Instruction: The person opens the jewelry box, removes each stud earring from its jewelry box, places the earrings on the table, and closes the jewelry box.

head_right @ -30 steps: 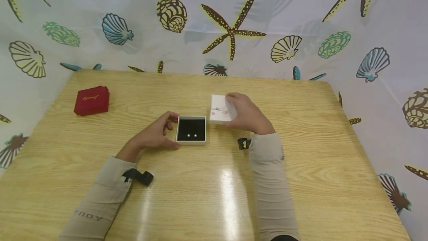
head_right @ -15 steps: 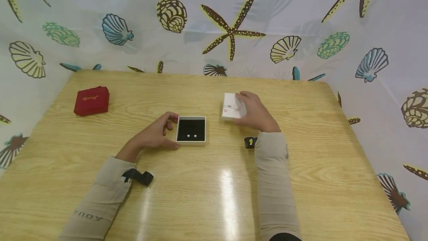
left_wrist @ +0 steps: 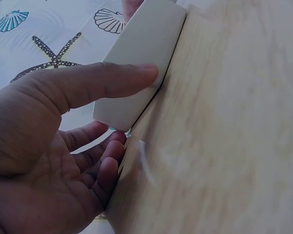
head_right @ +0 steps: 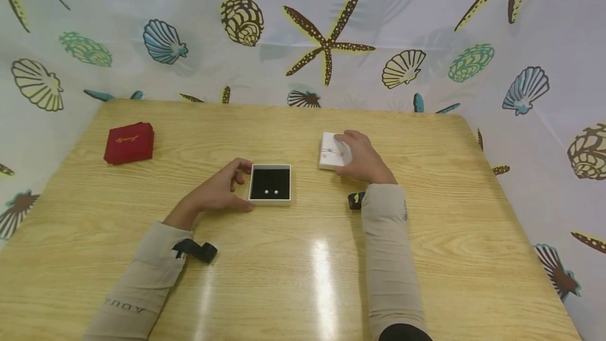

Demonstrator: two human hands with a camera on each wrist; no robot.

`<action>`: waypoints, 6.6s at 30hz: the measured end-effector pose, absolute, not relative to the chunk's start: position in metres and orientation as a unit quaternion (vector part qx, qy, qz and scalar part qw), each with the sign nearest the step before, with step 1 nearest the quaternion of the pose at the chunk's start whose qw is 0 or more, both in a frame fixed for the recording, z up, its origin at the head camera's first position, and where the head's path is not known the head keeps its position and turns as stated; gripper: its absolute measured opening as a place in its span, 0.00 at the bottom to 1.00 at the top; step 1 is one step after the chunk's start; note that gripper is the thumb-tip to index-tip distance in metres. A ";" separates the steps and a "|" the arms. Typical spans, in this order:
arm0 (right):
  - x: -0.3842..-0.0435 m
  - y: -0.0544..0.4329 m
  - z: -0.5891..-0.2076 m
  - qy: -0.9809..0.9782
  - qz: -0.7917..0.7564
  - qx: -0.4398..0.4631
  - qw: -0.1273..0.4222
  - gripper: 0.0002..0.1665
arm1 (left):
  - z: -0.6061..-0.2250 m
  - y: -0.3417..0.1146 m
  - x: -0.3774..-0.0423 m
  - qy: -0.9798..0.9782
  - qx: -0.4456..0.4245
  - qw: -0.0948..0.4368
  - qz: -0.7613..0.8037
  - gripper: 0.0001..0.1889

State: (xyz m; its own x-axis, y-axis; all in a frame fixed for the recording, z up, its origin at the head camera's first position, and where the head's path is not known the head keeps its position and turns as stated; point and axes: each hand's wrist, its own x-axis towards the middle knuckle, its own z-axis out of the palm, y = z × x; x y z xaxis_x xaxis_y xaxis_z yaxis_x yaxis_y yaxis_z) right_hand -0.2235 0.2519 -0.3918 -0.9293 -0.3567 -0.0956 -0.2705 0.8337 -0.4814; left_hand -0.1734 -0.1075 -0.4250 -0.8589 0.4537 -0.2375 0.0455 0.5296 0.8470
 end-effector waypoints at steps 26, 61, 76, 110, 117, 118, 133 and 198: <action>-0.225 0.255 -0.395 0.957 -0.219 -0.150 0.119 0.44 | -0.424 -0.108 -0.174 0.847 0.149 0.219 0.460 0.47; -0.195 0.178 -0.358 0.936 -0.240 -0.249 0.061 0.06 | -0.422 -0.110 -0.174 0.844 0.151 0.222 0.463 0.48; -0.183 0.140 -0.357 0.924 -0.216 -0.303 0.085 0.03 | -0.422 -0.109 -0.172 0.843 0.159 0.218 0.466 0.50; -0.175 0.109 -0.378 0.926 -0.149 -0.339 0.077 0.06 | -0.423 -0.110 -0.173 0.845 0.162 0.224 0.457 0.49; -0.174 0.108 -0.377 0.927 -0.144 -0.337 0.081 0.06 | -0.423 -0.109 -0.173 0.844 0.162 0.225 0.459 0.49; -0.175 0.108 -0.378 0.927 -0.144 -0.338 0.080 0.06 | -0.423 -0.109 -0.173 0.844 0.162 0.225 0.460 0.49; -0.176 0.110 -0.380 0.923 -0.139 -0.354 0.060 0.05 | -0.423 -0.109 -0.174 0.844 0.160 0.223 0.460 0.48; -0.191 0.174 -0.355 0.938 -0.215 -0.264 0.064 0.04 | -0.423 -0.108 -0.173 0.846 0.158 0.215 0.461 0.49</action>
State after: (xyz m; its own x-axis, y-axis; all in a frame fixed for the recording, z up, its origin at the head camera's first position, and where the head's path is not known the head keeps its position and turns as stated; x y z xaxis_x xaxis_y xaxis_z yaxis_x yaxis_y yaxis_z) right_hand -0.1905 0.1743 -0.3552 -0.8524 -0.5228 -0.0058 -0.4683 0.7684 -0.4362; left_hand -0.1725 -0.1078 -0.4229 -0.8574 0.4657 -0.2191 0.0689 0.5258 0.8478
